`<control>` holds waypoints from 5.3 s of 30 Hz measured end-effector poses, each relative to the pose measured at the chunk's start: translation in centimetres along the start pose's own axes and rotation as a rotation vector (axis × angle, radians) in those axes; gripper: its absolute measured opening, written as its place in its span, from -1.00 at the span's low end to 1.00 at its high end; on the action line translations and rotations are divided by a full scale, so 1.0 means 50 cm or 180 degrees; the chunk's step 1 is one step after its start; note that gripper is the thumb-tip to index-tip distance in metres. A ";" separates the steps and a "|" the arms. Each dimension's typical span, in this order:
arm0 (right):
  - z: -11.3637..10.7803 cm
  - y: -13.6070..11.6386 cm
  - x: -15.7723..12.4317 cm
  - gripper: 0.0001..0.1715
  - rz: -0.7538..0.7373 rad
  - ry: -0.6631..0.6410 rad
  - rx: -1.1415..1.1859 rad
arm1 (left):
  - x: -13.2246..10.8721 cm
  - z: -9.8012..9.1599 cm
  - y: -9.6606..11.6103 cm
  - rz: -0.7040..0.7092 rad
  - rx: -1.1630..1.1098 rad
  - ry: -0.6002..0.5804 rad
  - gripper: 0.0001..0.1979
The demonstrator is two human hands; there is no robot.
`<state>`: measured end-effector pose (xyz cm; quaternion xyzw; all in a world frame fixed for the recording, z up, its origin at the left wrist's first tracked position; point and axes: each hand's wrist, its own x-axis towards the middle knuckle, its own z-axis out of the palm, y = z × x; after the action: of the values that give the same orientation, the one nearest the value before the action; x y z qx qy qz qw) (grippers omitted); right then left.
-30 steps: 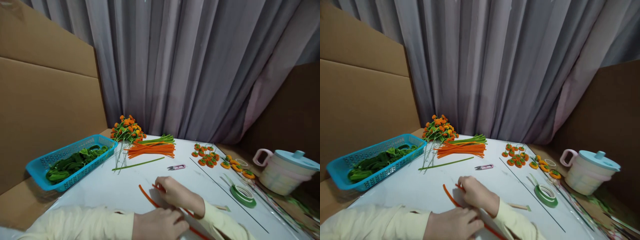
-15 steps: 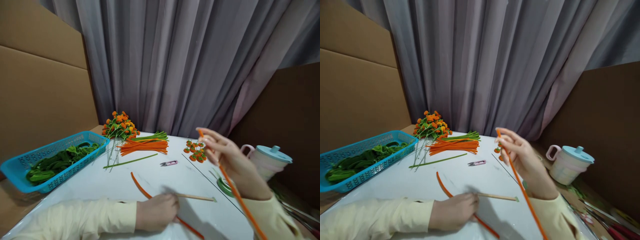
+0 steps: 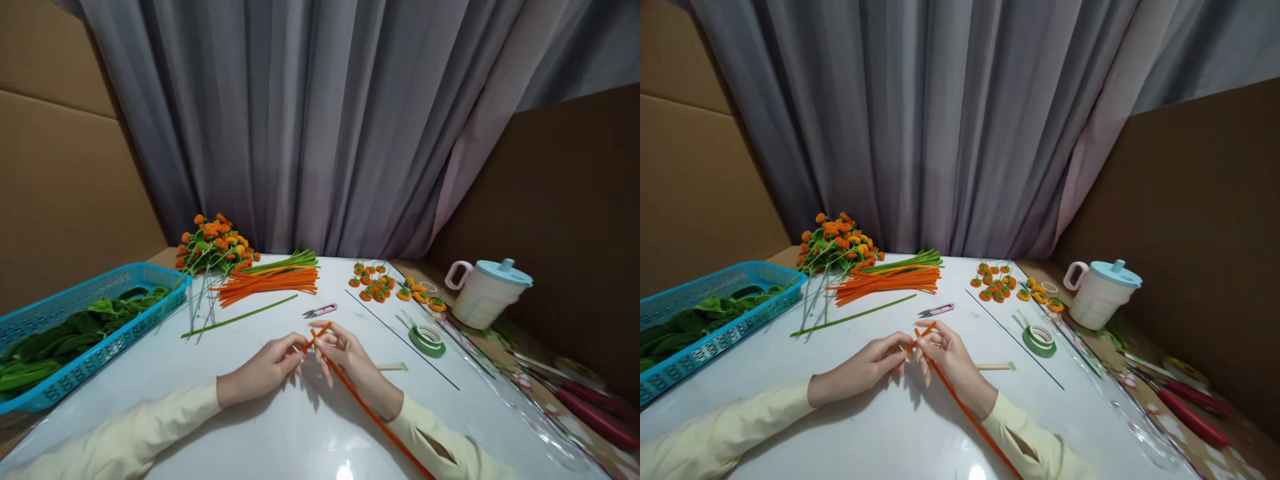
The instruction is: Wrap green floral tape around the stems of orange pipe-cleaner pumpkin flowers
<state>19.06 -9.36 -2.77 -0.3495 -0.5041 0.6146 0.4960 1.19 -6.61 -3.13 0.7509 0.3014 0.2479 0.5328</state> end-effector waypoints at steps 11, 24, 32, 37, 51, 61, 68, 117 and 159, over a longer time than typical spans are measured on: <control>-0.010 0.015 -0.006 -0.52 0.0004 0.0225 0.0119 | 0.029 0.034 -0.006 -0.0139 -0.0641 0.0432 -0.59; -0.004 0.004 -0.013 -0.55 0.0195 0.0426 -0.0360 | 0.021 0.046 -0.028 0.0283 -0.0274 0.0671 -0.71; -0.010 0.026 -0.007 -0.58 -0.0012 0.0325 -0.0436 | 0.022 0.047 -0.008 0.0300 0.0307 0.0751 -0.75; -0.013 0.035 -0.004 -0.62 -0.0165 0.0265 -0.0558 | 0.019 0.044 -0.007 0.0328 0.0367 0.0733 -0.74; -0.008 0.022 -0.007 -0.61 -0.0147 0.0326 -0.0661 | 0.018 0.042 -0.019 0.0349 0.0494 0.0766 -0.72; -0.011 0.017 -0.002 -0.60 0.0298 0.0580 -0.0279 | 0.017 0.042 -0.016 0.0336 0.0461 0.0890 -0.70; -0.011 0.011 -0.004 -0.67 0.0333 0.0599 -0.0291 | 0.018 0.043 -0.014 0.0321 0.0418 0.0955 -0.70; -0.042 0.040 -0.010 -0.63 -0.1902 -0.0063 -0.2890 | 0.017 0.037 -0.034 0.0605 0.0402 0.0855 -0.70; -0.033 0.017 0.012 -0.53 0.0030 -0.0380 -0.0119 | 0.017 0.038 -0.023 0.0546 0.0523 0.0745 -0.68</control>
<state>20.22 -8.31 -3.96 -0.3238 -0.5426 0.6271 0.4556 2.89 -6.92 -4.77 0.7808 0.3155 0.3528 0.4078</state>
